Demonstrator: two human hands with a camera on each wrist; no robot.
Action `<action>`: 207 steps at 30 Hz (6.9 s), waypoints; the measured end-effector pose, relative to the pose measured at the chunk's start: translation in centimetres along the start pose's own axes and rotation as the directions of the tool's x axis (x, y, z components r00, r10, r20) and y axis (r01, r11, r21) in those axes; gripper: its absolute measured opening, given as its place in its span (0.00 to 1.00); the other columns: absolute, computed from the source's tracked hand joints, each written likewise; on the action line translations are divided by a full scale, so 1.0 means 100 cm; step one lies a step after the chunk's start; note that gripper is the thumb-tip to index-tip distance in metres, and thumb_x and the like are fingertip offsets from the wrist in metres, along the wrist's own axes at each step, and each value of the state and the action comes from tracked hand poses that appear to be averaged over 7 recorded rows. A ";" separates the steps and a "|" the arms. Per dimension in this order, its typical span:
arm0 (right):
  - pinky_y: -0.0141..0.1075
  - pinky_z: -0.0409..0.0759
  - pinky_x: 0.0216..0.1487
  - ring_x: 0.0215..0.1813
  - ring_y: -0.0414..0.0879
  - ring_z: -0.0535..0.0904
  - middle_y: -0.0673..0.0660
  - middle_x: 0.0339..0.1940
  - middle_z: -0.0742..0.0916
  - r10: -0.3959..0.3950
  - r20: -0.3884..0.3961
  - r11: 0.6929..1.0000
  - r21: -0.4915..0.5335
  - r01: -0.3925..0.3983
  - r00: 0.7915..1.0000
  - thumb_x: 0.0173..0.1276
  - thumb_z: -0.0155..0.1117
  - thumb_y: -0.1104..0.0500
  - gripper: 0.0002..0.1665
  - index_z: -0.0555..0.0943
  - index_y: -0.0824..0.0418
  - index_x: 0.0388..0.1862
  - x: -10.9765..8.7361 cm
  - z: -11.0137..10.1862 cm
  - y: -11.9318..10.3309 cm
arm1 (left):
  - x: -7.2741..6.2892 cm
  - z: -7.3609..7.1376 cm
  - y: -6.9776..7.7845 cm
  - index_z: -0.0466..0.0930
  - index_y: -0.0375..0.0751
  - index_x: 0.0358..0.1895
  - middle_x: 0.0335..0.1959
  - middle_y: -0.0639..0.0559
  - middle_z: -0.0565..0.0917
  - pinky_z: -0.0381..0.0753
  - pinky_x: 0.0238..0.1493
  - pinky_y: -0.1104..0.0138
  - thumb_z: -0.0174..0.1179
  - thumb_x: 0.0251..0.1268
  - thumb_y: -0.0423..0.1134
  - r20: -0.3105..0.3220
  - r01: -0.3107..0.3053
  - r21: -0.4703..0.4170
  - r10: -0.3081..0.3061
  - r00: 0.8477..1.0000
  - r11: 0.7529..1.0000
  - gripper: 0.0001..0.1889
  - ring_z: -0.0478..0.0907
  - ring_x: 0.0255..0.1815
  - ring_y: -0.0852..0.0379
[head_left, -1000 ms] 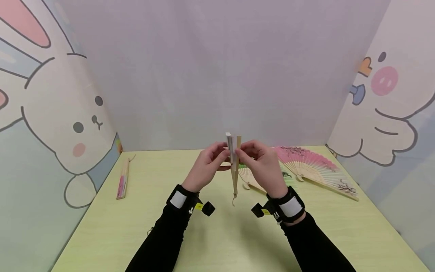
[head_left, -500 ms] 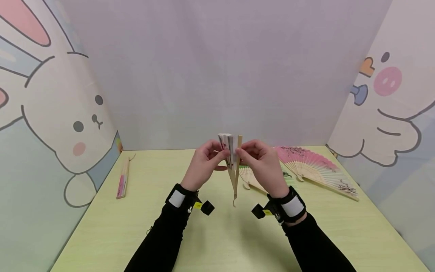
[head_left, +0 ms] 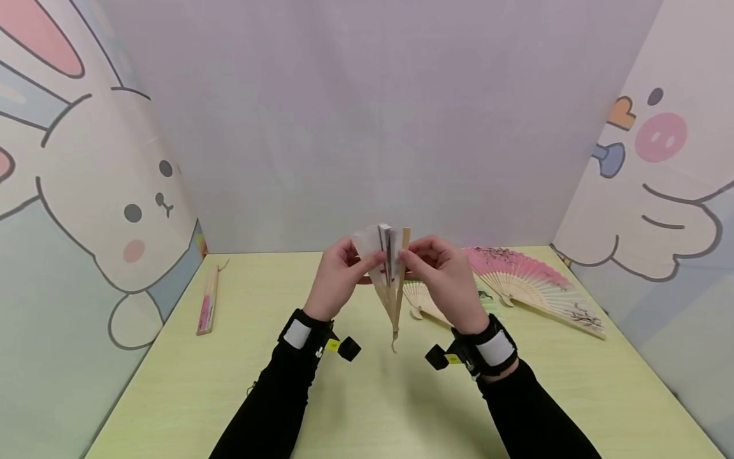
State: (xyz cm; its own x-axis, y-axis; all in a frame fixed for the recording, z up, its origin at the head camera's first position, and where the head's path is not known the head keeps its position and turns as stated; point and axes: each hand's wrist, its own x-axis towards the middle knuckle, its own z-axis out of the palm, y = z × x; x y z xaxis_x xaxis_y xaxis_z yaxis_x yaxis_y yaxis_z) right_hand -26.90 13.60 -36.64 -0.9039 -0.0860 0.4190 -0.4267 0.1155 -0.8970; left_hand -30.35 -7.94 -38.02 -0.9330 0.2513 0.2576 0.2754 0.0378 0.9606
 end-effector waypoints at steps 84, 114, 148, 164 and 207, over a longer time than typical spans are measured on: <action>0.38 0.97 0.53 0.45 0.43 0.94 0.50 0.43 0.92 0.055 -0.128 0.896 0.445 0.008 0.990 0.85 0.70 0.63 0.03 0.82 0.59 0.49 0.017 -0.059 0.002 | -0.005 -0.059 0.019 0.83 0.30 0.63 0.43 0.60 0.93 0.97 0.45 0.68 0.63 0.90 0.41 -0.208 -0.098 -0.092 0.077 0.975 0.991 0.16 0.96 0.35 0.62; 0.36 0.97 0.55 0.45 0.44 0.95 0.52 0.44 0.92 0.069 -0.095 0.868 0.497 -0.013 0.993 0.87 0.67 0.62 0.03 0.83 0.61 0.49 0.020 -0.063 0.007 | -0.003 -0.075 0.019 0.83 0.32 0.60 0.40 0.61 0.95 0.96 0.43 0.71 0.59 0.91 0.38 -0.313 -0.140 -0.190 0.075 0.947 0.972 0.12 0.96 0.35 0.64; 0.35 0.96 0.55 0.48 0.46 0.98 0.55 0.43 0.95 0.076 -0.090 0.807 0.590 -0.008 0.993 0.90 0.62 0.64 0.09 0.83 0.60 0.44 0.023 -0.064 0.011 | -0.002 -0.086 0.017 0.84 0.36 0.59 0.41 0.58 0.95 0.96 0.47 0.71 0.58 0.91 0.37 -0.429 -0.206 -0.284 0.068 0.901 0.936 0.09 0.97 0.37 0.61; 0.34 0.96 0.54 0.44 0.47 0.98 0.57 0.40 0.94 0.115 -0.124 0.727 0.686 0.001 0.986 0.90 0.61 0.66 0.10 0.86 0.62 0.44 0.029 -0.062 0.015 | -0.002 -0.087 0.019 0.83 0.36 0.62 0.43 0.57 0.95 0.95 0.49 0.72 0.56 0.92 0.37 -0.434 -0.220 -0.312 0.067 0.898 0.924 0.11 0.97 0.40 0.61; 0.39 0.97 0.59 0.47 0.46 0.98 0.52 0.40 0.95 0.140 0.100 0.878 0.448 -0.170 0.985 0.92 0.62 0.57 0.06 0.81 0.58 0.53 0.025 -0.047 0.004 | 0.001 -0.014 -0.011 0.70 0.52 0.66 0.44 0.57 0.88 0.93 0.46 0.72 0.70 0.82 0.34 -0.479 -0.195 -0.492 -0.076 0.875 0.849 0.21 0.92 0.39 0.62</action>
State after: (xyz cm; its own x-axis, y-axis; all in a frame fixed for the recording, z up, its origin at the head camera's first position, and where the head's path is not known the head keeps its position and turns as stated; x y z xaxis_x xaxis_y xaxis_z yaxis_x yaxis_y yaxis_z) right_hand -29.43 18.11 -35.30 -0.9472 -0.1673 0.2735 -0.2082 -0.3277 -0.9216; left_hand -31.11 -9.32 -38.91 -0.9479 -0.2464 0.2019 0.3018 -0.4923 0.8164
